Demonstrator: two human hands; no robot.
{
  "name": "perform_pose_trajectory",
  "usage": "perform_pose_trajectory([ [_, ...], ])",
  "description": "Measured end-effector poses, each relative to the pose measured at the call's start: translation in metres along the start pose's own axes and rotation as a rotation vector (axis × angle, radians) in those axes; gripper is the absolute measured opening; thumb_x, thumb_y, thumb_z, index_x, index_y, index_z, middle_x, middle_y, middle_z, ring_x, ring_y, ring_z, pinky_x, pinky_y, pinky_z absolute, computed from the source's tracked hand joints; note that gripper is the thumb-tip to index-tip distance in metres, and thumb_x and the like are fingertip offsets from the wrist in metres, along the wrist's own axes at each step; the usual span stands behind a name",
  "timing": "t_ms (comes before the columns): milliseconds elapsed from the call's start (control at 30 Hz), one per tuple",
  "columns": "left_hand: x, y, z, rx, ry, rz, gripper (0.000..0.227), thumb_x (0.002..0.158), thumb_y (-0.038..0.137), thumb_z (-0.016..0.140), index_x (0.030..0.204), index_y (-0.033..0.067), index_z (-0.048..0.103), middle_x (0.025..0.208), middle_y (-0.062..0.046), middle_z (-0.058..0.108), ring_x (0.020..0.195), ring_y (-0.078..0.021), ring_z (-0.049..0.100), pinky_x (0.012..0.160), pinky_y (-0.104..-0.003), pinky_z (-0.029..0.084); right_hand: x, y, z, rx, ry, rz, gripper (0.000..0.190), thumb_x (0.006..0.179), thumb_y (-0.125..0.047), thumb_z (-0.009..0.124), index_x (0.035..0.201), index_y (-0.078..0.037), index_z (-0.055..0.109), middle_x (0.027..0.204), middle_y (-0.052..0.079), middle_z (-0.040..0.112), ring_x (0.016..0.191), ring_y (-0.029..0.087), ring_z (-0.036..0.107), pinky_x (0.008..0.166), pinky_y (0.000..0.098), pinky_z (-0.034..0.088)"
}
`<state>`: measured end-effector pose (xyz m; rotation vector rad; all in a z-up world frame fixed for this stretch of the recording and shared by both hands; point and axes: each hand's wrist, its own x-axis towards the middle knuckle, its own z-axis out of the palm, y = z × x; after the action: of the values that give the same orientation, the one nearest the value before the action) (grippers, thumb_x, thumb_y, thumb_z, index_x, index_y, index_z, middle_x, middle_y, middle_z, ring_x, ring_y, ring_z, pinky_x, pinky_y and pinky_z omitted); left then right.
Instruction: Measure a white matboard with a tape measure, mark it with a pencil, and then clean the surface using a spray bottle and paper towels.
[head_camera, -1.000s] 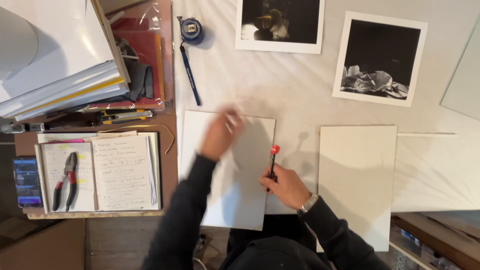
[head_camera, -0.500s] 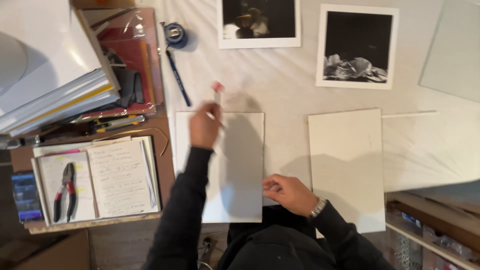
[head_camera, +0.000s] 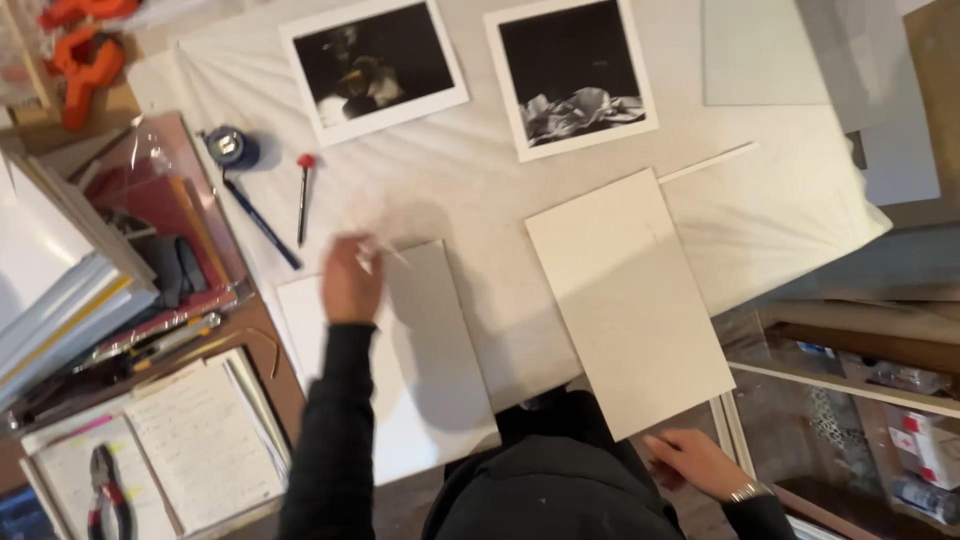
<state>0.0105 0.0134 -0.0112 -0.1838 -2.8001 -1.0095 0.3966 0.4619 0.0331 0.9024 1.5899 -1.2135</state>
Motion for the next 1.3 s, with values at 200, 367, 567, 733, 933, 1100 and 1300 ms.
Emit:
perform_pose_trajectory([
  [200,-0.079,0.121,0.036,-0.221,-0.213,0.117,0.031,0.084,0.010,0.075,0.114,0.0066,0.067,0.120,-0.012,0.068,0.111,-0.0340,0.062,0.092,-0.041,0.053,-0.008,-0.039,-0.001,0.372,0.181,-0.282,0.036,0.096,-0.025,0.059,0.114,0.004,0.070,0.102,0.015,0.080,0.095,0.020,0.077,0.086,0.0357,0.061],
  [367,-0.092,0.159,0.072,-0.208,-0.182,0.038,0.039,0.087,0.011,0.071,0.124,0.0033,0.063,0.138,-0.011,0.058,0.128,-0.0339,0.052,0.106,-0.044,0.043,0.039,-0.192,-0.011,0.728,0.098,-0.731,0.044,0.101,-0.023,0.059,0.135,0.004,0.057,0.128,0.022,0.069,0.118,0.032,0.068,0.103,0.0443,0.055],
  [567,-0.099,0.162,0.099,0.073,-0.131,0.207,0.035,0.094,0.019,0.067,0.126,0.0058,0.064,0.146,-0.008,0.056,0.139,-0.0281,0.048,0.105,-0.046,0.039,0.173,-0.324,-0.064,1.274,-0.046,-0.761,0.031,0.104,-0.012,0.061,0.124,0.010,0.053,0.124,0.022,0.065,0.116,0.033,0.064,0.107,0.0424,0.055],
  [733,-0.096,0.165,0.100,0.116,-0.096,0.199,0.032,0.095,0.021,0.067,0.124,0.0081,0.065,0.145,-0.005,0.057,0.139,-0.0226,0.049,0.104,-0.044,0.040,0.202,-0.369,-0.076,1.430,0.092,-0.668,0.031,0.099,-0.009,0.058,0.123,0.010,0.055,0.122,0.026,0.066,0.110,0.036,0.066,0.100,0.0429,0.059],
  [933,-0.096,0.167,0.101,0.129,-0.112,0.177,0.031,0.095,0.023,0.068,0.123,0.0081,0.067,0.143,-0.004,0.058,0.138,-0.0218,0.050,0.102,-0.044,0.040,0.212,-0.383,-0.087,1.484,0.111,-0.564,0.028,0.096,-0.017,0.061,0.120,-0.002,0.064,0.114,0.011,0.070,0.100,0.024,0.065,0.083,0.0370,0.058],
  [1100,-0.092,0.170,0.095,0.119,-0.113,0.196,0.031,0.095,0.022,0.068,0.123,0.0076,0.066,0.143,-0.005,0.058,0.138,-0.0224,0.050,0.102,-0.044,0.041,0.184,-0.408,-0.081,1.375,0.076,-0.812,0.015,0.099,-0.019,0.070,0.104,-0.007,0.062,0.100,0.006,0.067,0.094,0.021,0.063,0.085,0.0379,0.056],
  [1300,-0.089,0.174,0.085,0.070,-0.114,0.186,0.031,0.095,0.022,0.067,0.123,0.0074,0.066,0.144,-0.005,0.057,0.137,-0.0233,0.050,0.101,-0.045,0.041,0.115,-0.463,-0.049,1.224,0.083,-1.028,0.018,0.098,-0.022,0.072,0.100,-0.010,0.057,0.103,0.007,0.070,0.103,0.023,0.070,0.091,0.0394,0.057],
])
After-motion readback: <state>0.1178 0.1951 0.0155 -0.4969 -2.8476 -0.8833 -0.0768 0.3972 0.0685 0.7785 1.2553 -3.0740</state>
